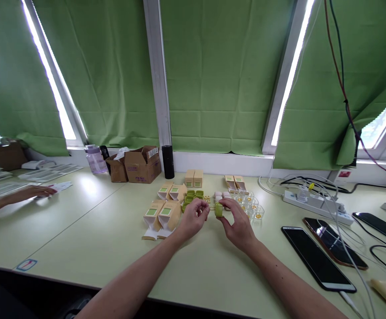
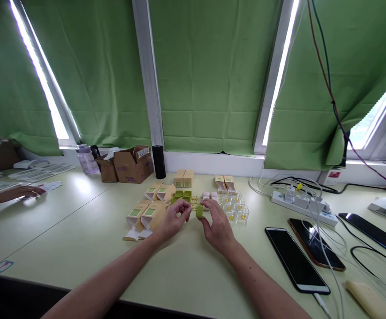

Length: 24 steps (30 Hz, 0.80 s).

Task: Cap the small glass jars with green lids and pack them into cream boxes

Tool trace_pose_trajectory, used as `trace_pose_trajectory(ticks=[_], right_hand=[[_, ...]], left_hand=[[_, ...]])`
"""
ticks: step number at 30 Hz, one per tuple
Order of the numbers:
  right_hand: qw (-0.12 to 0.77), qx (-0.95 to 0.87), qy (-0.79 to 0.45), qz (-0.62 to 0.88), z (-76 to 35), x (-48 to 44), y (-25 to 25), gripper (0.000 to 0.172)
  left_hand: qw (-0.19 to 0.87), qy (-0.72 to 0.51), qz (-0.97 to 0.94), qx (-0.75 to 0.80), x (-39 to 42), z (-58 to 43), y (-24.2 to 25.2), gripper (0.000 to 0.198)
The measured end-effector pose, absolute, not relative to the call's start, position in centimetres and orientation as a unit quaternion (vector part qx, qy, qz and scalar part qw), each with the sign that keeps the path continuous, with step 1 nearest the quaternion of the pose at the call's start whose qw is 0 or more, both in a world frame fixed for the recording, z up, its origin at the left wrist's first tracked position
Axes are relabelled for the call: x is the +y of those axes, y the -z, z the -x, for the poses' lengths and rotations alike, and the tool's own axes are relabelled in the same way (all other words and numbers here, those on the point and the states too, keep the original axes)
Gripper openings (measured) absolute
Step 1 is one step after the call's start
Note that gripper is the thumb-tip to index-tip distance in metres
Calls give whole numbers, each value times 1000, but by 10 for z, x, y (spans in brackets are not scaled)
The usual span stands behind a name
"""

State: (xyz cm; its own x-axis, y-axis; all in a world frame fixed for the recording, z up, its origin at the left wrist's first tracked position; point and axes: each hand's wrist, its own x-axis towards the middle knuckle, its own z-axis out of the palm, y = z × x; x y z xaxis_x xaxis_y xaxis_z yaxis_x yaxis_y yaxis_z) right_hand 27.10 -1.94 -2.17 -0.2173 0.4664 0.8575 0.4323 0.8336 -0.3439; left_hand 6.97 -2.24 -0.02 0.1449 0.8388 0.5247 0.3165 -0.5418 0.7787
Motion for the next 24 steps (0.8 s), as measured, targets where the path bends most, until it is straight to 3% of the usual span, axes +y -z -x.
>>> trace_pose_trajectory(ticks=[9,15,24], right_hand=[[562,-769,-6,305,-273,-19,19,44],[555,-774,-5,305,-277,-19,15,49],[543,-796,22,267,-275,-20,18,54]], left_hand=[[245,-533,-692,419,-18,-65,3,20],[100,-531,-730,419,-17,-61,5,18],[-13,-477,-818,323,-31,-68,-2,55]])
